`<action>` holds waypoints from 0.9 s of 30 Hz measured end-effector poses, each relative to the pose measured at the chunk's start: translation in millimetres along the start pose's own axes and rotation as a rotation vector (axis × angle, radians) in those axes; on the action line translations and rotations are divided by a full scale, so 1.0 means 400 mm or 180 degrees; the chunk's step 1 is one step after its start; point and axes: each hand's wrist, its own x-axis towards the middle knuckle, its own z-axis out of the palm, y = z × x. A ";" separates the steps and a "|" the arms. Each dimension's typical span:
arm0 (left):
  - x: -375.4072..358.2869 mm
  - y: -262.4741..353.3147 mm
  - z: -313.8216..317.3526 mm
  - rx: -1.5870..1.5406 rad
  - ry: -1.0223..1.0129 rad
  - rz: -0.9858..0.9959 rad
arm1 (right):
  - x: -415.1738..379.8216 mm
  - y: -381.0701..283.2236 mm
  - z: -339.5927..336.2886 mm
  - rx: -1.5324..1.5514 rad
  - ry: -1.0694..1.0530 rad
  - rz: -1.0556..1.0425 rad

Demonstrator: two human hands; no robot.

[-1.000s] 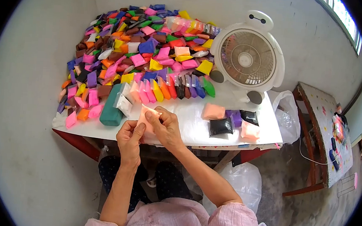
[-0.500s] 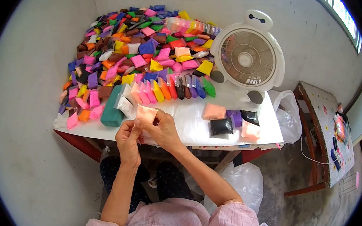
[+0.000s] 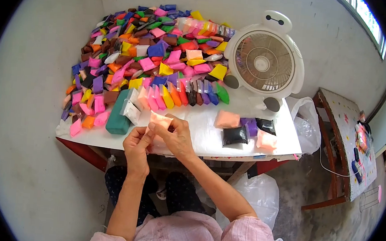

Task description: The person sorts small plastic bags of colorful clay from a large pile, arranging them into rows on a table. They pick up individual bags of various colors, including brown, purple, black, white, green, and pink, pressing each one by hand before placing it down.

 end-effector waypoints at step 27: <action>0.042 0.038 -0.049 0.0381 -0.0905 0.0120 | 0.006 0.028 -0.006 0.0373 -0.0160 -0.0147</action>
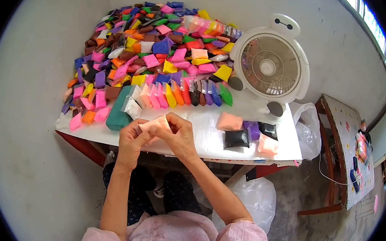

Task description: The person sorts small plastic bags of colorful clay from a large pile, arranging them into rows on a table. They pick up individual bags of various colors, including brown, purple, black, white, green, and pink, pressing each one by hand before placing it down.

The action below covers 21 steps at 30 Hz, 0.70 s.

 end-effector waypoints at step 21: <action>0.012 0.014 0.003 -0.0121 0.0567 0.0323 | -0.012 0.002 0.007 0.0039 -0.0111 -0.0244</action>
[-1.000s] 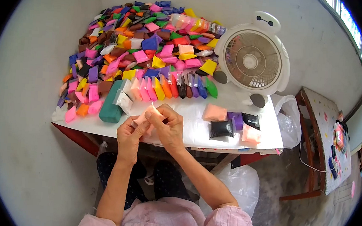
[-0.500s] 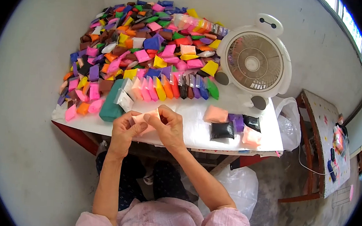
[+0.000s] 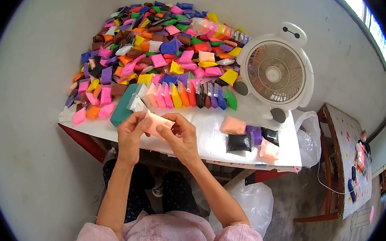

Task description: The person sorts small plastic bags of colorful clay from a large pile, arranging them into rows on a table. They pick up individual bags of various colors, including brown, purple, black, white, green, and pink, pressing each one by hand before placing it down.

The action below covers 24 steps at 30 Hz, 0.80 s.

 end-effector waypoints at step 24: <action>-0.118 -0.025 -0.023 0.3007 -0.0256 0.1454 | -0.009 -0.054 -0.005 -0.3160 0.0103 0.0240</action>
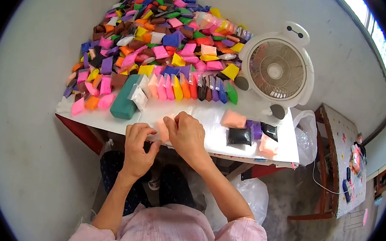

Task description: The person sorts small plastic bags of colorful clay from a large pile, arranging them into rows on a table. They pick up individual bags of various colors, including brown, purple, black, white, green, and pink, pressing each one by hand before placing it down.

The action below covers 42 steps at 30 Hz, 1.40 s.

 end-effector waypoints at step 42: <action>0.010 -0.016 0.107 0.0291 0.0650 0.0836 | -0.066 0.064 0.002 -0.0614 0.1017 -0.1333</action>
